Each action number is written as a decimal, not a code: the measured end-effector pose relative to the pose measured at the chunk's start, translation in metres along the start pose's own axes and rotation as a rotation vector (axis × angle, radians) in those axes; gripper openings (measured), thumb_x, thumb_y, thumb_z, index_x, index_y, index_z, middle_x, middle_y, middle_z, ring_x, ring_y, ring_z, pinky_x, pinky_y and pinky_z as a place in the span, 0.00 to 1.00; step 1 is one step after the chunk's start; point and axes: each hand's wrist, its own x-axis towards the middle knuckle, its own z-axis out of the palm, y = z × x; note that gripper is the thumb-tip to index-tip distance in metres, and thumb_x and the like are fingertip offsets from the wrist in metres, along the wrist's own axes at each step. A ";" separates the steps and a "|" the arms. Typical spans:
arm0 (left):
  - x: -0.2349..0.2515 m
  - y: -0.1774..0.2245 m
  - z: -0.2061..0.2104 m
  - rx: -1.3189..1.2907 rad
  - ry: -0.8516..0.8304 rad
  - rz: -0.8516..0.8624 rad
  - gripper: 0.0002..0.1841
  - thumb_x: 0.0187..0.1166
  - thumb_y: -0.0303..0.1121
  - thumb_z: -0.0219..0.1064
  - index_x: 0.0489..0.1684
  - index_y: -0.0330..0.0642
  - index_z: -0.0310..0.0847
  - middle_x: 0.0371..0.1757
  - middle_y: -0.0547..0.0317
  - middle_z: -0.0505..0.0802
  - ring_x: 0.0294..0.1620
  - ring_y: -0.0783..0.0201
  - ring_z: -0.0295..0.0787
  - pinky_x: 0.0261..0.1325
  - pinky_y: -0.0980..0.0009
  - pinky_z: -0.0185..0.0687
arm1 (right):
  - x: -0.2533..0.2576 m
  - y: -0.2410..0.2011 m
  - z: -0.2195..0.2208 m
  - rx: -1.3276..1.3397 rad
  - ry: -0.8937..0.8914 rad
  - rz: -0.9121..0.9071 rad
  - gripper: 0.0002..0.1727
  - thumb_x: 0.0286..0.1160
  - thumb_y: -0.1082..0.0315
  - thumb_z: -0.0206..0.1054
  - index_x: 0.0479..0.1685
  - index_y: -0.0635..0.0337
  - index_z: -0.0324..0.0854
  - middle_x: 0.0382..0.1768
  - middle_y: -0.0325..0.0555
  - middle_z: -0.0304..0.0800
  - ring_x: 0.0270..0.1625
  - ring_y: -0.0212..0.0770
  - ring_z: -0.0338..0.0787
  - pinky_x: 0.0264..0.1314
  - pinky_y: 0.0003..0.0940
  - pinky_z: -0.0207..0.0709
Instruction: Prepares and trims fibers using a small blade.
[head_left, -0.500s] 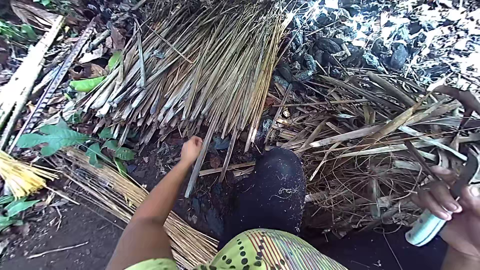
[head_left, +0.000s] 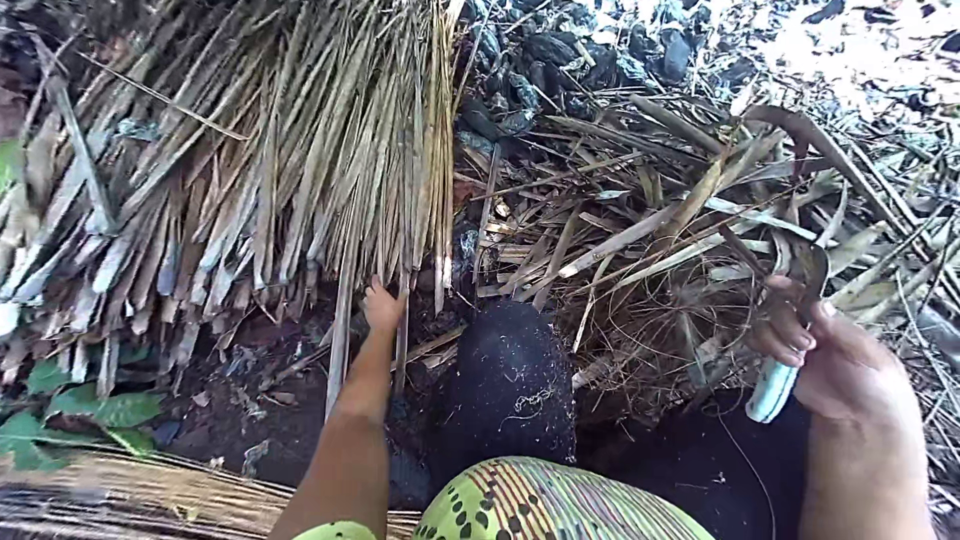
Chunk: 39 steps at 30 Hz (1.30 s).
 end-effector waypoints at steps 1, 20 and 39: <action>-0.002 0.003 0.009 -0.003 0.007 -0.018 0.43 0.79 0.44 0.72 0.92 0.36 0.53 0.83 0.22 0.68 0.80 0.25 0.68 0.77 0.33 0.67 | 0.001 0.001 0.001 -0.006 0.000 0.007 0.17 0.86 0.51 0.56 0.61 0.47 0.81 0.15 0.20 0.75 0.15 0.21 0.74 0.23 0.17 0.75; -0.053 -0.022 0.022 -0.189 -0.428 -0.042 0.18 0.83 0.31 0.65 0.64 0.26 0.79 0.59 0.30 0.88 0.61 0.41 0.86 0.68 0.43 0.77 | 0.000 0.007 0.007 -0.076 -0.063 -0.015 0.19 0.86 0.51 0.57 0.63 0.50 0.84 0.16 0.21 0.76 0.15 0.21 0.74 0.21 0.15 0.72; -0.028 0.017 -0.060 -0.191 0.088 -0.028 0.21 0.91 0.38 0.54 0.74 0.31 0.74 0.58 0.28 0.91 0.59 0.32 0.90 0.63 0.31 0.80 | -0.005 0.005 0.008 -0.088 -0.091 -0.028 0.18 0.88 0.56 0.52 0.63 0.51 0.84 0.16 0.22 0.75 0.15 0.21 0.73 0.22 0.15 0.73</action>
